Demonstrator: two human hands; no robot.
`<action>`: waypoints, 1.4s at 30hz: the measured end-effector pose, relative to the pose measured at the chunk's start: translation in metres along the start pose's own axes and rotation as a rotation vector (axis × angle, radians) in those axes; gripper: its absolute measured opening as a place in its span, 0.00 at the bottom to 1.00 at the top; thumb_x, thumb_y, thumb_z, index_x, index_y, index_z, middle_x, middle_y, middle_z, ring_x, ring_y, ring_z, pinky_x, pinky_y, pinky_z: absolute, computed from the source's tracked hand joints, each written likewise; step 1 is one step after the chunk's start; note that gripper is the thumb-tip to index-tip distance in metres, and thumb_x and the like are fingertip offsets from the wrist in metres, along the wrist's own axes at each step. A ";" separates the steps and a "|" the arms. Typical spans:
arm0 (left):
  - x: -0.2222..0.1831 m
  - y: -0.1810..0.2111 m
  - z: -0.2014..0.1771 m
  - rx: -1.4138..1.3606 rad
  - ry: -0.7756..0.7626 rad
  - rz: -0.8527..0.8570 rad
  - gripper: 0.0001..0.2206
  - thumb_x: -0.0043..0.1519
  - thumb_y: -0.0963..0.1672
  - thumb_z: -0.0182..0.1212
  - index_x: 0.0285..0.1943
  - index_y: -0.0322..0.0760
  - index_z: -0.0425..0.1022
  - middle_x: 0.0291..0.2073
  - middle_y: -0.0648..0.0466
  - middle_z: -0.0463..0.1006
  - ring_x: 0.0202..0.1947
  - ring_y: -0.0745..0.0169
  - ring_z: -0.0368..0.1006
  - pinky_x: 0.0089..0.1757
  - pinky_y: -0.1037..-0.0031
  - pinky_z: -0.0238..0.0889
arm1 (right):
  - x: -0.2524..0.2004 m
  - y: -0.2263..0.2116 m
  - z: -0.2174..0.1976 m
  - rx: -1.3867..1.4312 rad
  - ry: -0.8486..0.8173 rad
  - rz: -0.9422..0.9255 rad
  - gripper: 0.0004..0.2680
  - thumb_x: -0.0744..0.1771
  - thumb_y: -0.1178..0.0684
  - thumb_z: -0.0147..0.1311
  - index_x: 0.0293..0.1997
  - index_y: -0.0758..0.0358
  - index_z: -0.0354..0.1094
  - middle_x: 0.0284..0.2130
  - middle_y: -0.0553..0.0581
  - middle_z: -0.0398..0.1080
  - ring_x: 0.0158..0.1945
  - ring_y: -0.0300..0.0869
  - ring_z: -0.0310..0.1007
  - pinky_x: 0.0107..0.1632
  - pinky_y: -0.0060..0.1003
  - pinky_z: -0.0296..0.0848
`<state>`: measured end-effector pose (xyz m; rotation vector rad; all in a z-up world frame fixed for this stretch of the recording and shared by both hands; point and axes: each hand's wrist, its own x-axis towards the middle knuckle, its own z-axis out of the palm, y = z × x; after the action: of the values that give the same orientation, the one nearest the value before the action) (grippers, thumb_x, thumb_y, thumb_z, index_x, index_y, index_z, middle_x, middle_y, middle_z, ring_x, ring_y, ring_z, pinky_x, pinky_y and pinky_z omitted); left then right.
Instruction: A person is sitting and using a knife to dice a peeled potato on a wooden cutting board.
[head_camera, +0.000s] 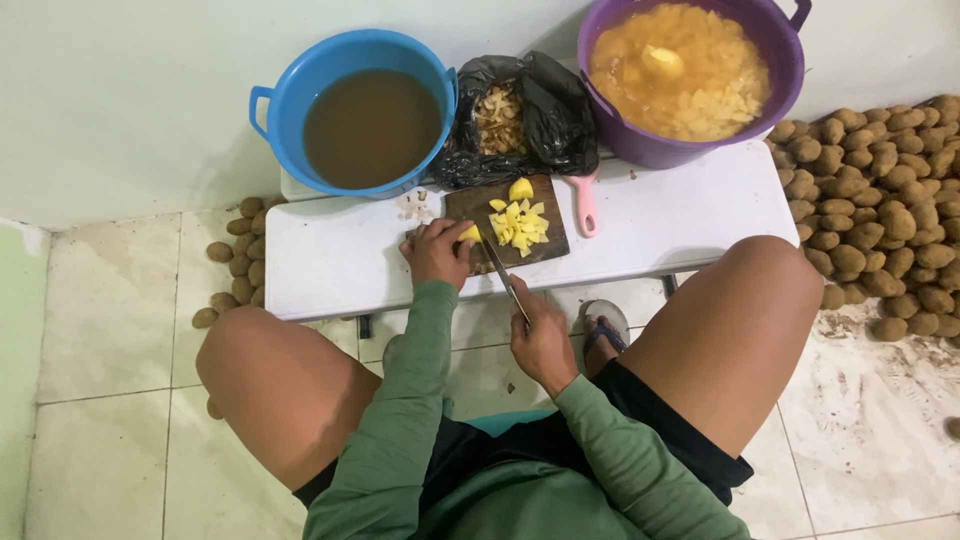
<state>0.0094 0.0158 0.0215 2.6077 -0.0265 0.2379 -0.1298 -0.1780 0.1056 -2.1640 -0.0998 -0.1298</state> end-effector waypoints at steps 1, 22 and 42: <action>-0.001 0.003 -0.004 0.000 0.000 -0.001 0.11 0.68 0.52 0.67 0.59 0.64 0.82 0.50 0.65 0.77 0.55 0.59 0.69 0.59 0.48 0.50 | 0.000 0.003 0.002 0.000 -0.001 0.000 0.22 0.68 0.64 0.50 0.74 0.58 0.65 0.48 0.73 0.79 0.54 0.67 0.78 0.53 0.63 0.78; -0.008 0.022 -0.020 -0.255 0.082 -0.055 0.09 0.69 0.48 0.69 0.56 0.56 0.87 0.46 0.59 0.85 0.56 0.58 0.70 0.64 0.51 0.53 | 0.004 0.008 0.030 -0.232 -0.038 -0.087 0.25 0.71 0.63 0.43 0.81 0.57 0.50 0.38 0.68 0.71 0.28 0.61 0.75 0.23 0.56 0.73; -0.012 0.023 -0.019 -0.290 0.116 -0.052 0.08 0.68 0.46 0.71 0.54 0.55 0.88 0.42 0.60 0.87 0.54 0.62 0.68 0.63 0.64 0.54 | 0.012 0.025 0.049 -0.312 -0.082 -0.102 0.23 0.72 0.61 0.41 0.82 0.55 0.48 0.36 0.66 0.70 0.22 0.57 0.72 0.20 0.51 0.67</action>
<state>-0.0065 0.0050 0.0468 2.2996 0.0439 0.3397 -0.1122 -0.1511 0.0598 -2.4764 -0.2518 -0.1214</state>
